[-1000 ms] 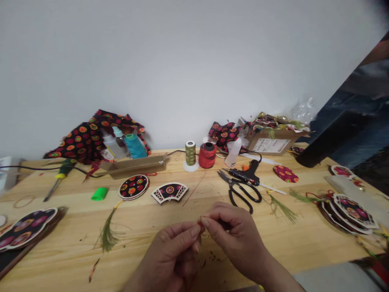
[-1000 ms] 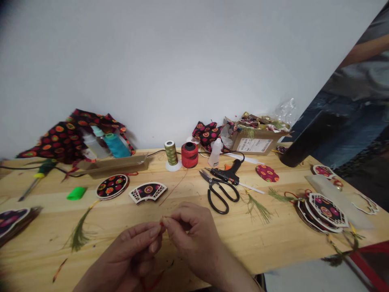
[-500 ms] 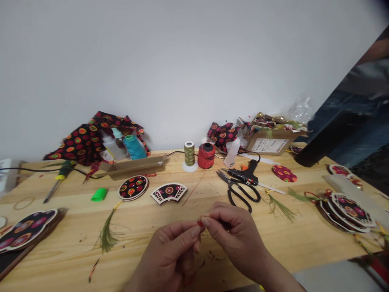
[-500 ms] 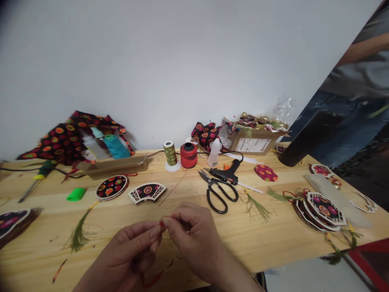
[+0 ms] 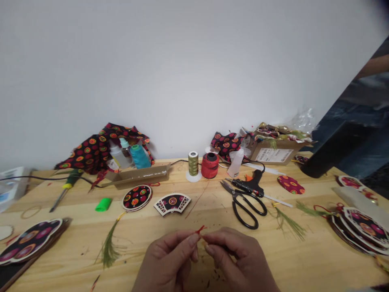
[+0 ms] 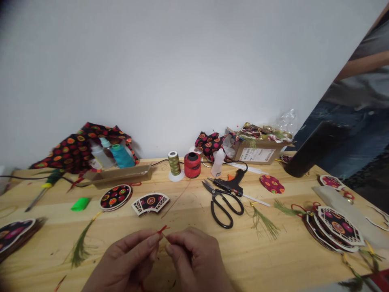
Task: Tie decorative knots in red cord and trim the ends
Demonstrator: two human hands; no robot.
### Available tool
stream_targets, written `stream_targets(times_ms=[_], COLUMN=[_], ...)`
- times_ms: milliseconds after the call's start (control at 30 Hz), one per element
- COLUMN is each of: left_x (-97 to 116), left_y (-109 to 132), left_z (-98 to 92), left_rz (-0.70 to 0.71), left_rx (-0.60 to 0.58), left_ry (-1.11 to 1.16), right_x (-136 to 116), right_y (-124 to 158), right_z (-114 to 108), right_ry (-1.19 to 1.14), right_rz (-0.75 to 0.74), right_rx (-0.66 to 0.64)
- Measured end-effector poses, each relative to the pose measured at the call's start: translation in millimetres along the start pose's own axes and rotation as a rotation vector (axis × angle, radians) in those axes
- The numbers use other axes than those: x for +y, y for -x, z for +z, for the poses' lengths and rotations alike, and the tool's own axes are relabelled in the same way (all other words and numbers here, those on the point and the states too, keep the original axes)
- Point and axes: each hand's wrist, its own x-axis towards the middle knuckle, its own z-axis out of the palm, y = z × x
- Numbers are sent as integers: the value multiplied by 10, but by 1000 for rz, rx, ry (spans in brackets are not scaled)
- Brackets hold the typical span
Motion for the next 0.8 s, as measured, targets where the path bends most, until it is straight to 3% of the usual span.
stream_targets(times_ms=[167,333,500,800], left_x=[-13,1,-8,-45], left_y=[0,22,44,17], left_z=[-14,24,59,44], left_rz=[120,156,139,67], left_rx=[98,123,137,125], left_ry=[-159,-257,-222,-72], right_x=[-16,-31,-15,-28], right_y=[93,137,171,191], right_z=[63,104,171,187], right_ry=[86,57,25,84], right_rz=[5,-28,11,94], right_rx=[50,73,111,9])
